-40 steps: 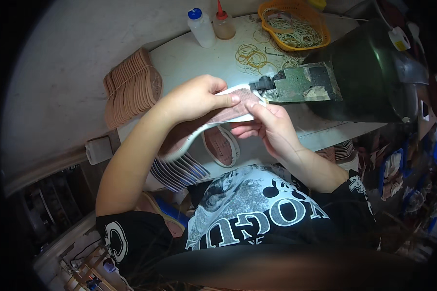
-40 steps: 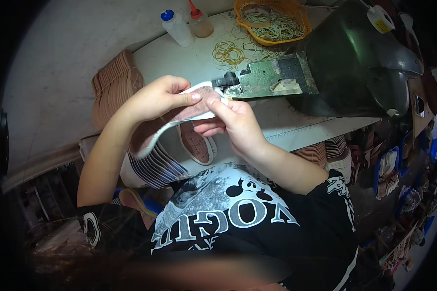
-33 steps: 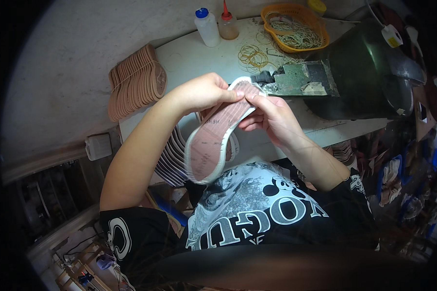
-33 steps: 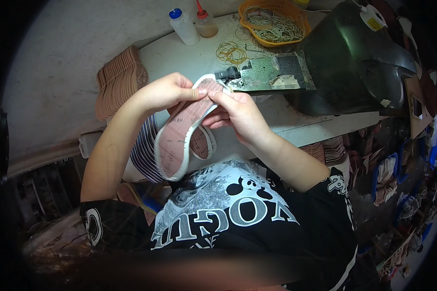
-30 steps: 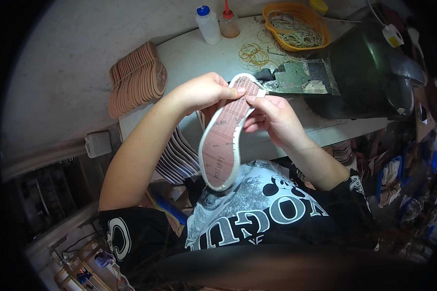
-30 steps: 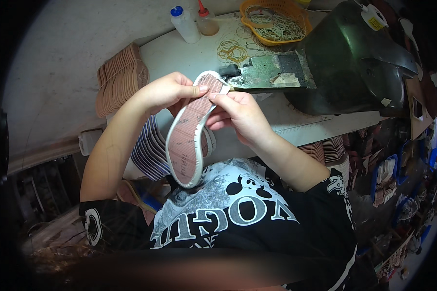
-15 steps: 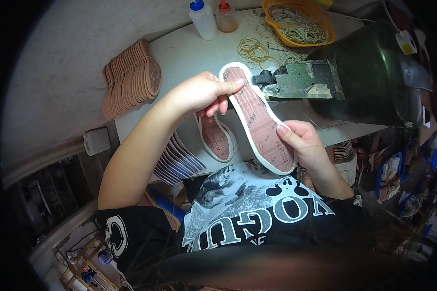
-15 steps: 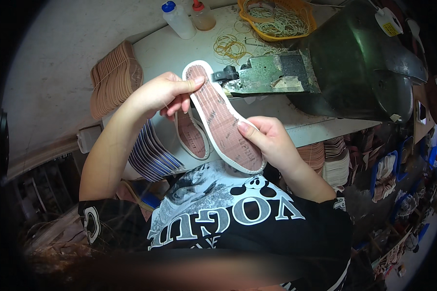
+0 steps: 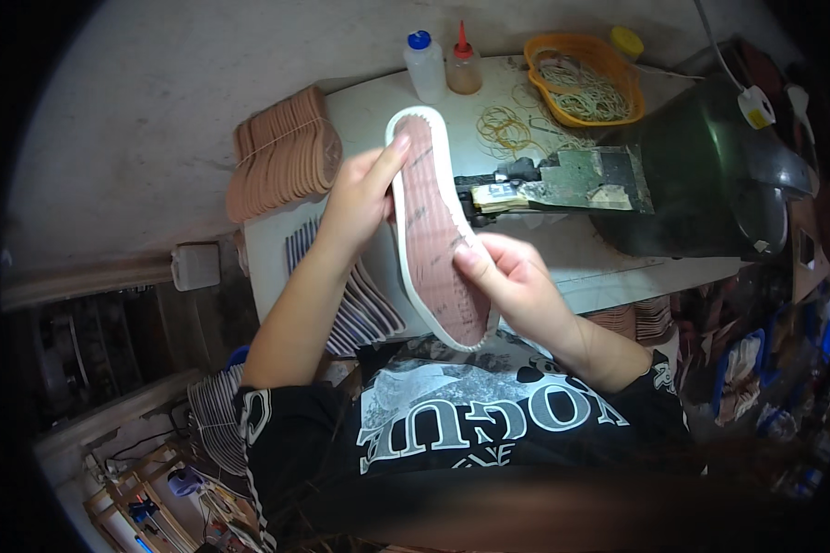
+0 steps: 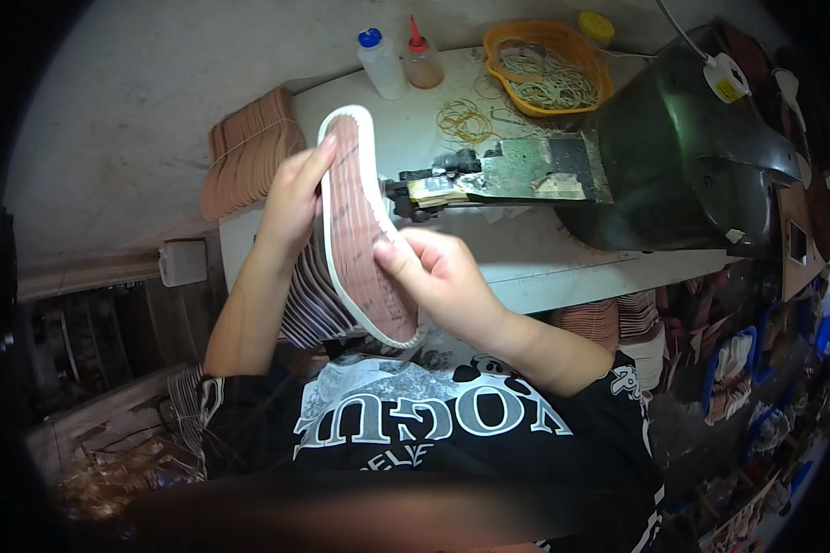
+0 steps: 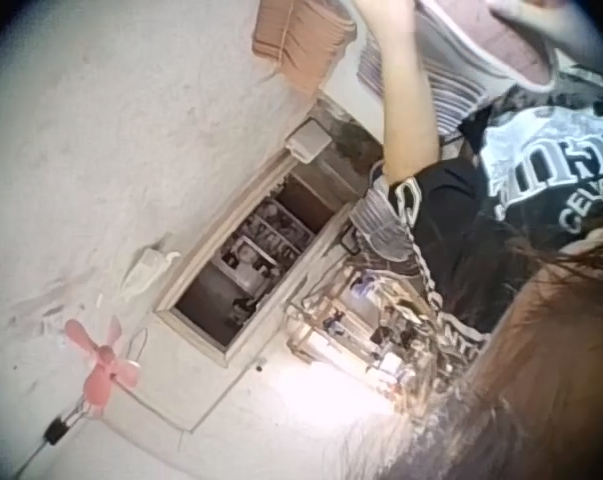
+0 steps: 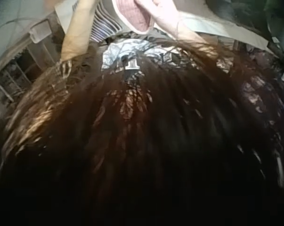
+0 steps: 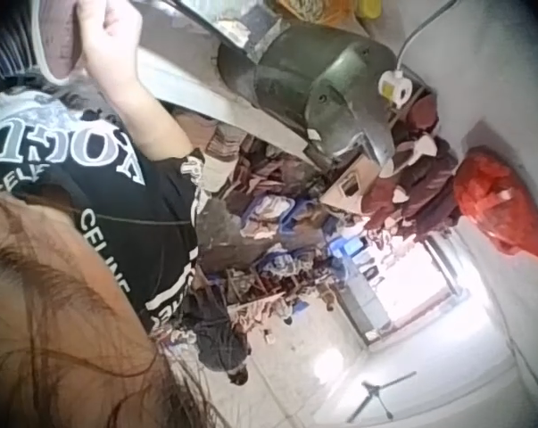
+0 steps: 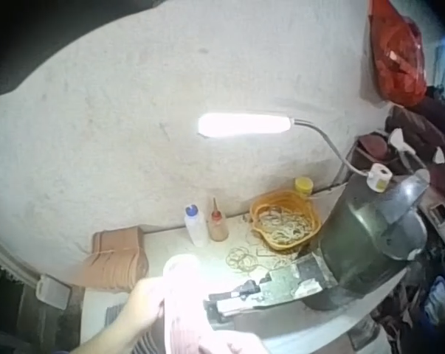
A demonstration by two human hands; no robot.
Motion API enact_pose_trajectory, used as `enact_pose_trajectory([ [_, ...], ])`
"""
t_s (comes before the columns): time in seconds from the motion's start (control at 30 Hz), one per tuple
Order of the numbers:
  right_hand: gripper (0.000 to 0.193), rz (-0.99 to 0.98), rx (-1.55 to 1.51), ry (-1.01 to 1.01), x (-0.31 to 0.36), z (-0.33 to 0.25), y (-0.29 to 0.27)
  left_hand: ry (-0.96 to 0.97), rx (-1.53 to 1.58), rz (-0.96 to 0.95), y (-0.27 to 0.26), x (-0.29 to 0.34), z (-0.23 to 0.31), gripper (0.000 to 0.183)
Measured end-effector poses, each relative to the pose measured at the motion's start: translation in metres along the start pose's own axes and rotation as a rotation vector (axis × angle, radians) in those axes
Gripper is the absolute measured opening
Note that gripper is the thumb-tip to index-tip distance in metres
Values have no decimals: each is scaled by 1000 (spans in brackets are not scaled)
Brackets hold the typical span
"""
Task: The worker inspects, marks, and stacks shoe insoles at a workstation.
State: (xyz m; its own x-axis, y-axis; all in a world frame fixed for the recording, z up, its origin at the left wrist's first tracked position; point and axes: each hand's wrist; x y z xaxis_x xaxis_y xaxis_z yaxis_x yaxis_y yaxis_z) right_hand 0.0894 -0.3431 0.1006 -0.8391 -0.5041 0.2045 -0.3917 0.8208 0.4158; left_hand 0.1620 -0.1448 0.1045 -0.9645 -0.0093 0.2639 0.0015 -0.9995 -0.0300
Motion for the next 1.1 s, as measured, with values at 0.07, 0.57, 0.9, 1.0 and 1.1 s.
enact_pose_trajectory([
  [0.07,29,-34,63,-12,-1,16,8,-54,-56,-128,-30,24,-11,43],
  [0.57,11,13,1168,-613,-12,20,23,253,41,279,6,118,-79,24],
  [0.9,10,-159,1487,-507,-21,0,18,396,-473,233,21,114,-56,22],
  [1.0,11,-50,1369,-591,-22,-1,12,432,-439,265,23,106,-53,23],
  [1.1,13,10,1212,-575,-13,-7,3,447,-378,261,28,110,-41,23],
])
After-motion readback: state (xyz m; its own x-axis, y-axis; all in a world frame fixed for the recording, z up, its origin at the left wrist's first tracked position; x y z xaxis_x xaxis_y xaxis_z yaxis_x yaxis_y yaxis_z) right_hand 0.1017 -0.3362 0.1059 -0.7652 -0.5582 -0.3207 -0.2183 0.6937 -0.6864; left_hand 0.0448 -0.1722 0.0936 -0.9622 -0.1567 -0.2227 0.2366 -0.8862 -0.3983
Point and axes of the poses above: each hand's wrist, its own x-axis away from the middle knuckle, its own y-axis out of the palm, z = x × y, and after that the axes turned 1 degree about -x, right-handed
